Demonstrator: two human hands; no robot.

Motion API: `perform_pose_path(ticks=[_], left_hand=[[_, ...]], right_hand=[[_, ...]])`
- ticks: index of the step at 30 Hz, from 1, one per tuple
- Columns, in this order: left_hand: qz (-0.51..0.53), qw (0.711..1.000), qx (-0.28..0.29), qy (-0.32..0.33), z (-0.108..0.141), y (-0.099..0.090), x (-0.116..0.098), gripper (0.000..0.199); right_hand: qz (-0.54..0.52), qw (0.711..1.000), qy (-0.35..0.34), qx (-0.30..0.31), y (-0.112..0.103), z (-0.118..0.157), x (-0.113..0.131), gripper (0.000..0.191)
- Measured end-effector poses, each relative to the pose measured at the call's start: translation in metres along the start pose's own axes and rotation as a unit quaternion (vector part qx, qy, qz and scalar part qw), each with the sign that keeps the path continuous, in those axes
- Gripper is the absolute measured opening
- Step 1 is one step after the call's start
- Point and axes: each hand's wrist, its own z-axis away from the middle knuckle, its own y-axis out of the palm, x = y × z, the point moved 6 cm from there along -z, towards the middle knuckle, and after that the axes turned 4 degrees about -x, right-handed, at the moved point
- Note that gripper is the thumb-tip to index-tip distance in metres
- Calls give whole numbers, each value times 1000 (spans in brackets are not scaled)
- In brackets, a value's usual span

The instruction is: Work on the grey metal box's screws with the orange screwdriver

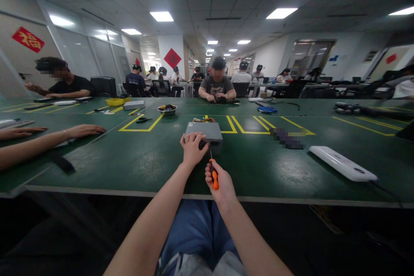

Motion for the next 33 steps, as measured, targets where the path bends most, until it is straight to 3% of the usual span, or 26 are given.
perform_pose_path(ticks=[10,18,25,33], left_hand=[[-2,1000,-9,2,0,1,0,25],[-9,999,-22,24,3,-2,-5,21],[-20,998,-14,54,3,-1,-9,23],[-19,998,-18,56,4,0,-9,20]], right_hand=[[5,1000,-30,-2,1,0,0,19],[15,1000,0,15,1,1,-3,25],[5,1000,-30,9,0,-2,-1,18],[10,1000,-6,13,1,-3,-3,22]])
